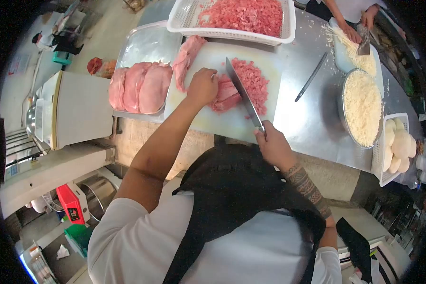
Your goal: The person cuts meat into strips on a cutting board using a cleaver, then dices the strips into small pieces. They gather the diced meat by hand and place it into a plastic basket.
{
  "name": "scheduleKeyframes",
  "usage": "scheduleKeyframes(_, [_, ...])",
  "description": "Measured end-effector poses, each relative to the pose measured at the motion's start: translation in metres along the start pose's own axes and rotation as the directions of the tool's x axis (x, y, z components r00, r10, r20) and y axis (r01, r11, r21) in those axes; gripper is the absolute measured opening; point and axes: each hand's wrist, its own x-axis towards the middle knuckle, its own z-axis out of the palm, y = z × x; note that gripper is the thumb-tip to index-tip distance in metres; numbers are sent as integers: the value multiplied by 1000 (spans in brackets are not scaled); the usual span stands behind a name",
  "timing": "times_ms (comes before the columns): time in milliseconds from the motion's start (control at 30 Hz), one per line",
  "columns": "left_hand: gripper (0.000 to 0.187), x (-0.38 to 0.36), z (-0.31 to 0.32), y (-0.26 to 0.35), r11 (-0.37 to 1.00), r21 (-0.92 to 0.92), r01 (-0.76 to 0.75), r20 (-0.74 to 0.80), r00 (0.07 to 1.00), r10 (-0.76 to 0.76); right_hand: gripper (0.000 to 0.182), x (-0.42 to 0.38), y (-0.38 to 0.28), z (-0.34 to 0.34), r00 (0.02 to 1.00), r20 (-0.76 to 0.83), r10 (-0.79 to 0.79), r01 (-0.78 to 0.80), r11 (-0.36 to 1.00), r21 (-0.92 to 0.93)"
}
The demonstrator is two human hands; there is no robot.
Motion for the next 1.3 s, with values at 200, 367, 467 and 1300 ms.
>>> scheduleKeyframes(200, [33,-35,25,21,998,-13,-57,-91,994,55,29,-1,6,6,992,-70,-107,100,990,-96])
scheduleKeyframes(367, [27,-35,29,37,996,-41,-75,-239,969,63,30,1,0,2,992,-61,-114,105,985,-134])
scheduleKeyframes(467, [26,-36,33,44,995,95,-14,-151,988,29,31,-8,-4,-2,984,-110,-141,123,980,-159])
scheduleKeyframes(1300, [32,-34,53,26,986,161,-32,-208,976,65,31,24,-52,-19,995,30,-97,101,944,-314])
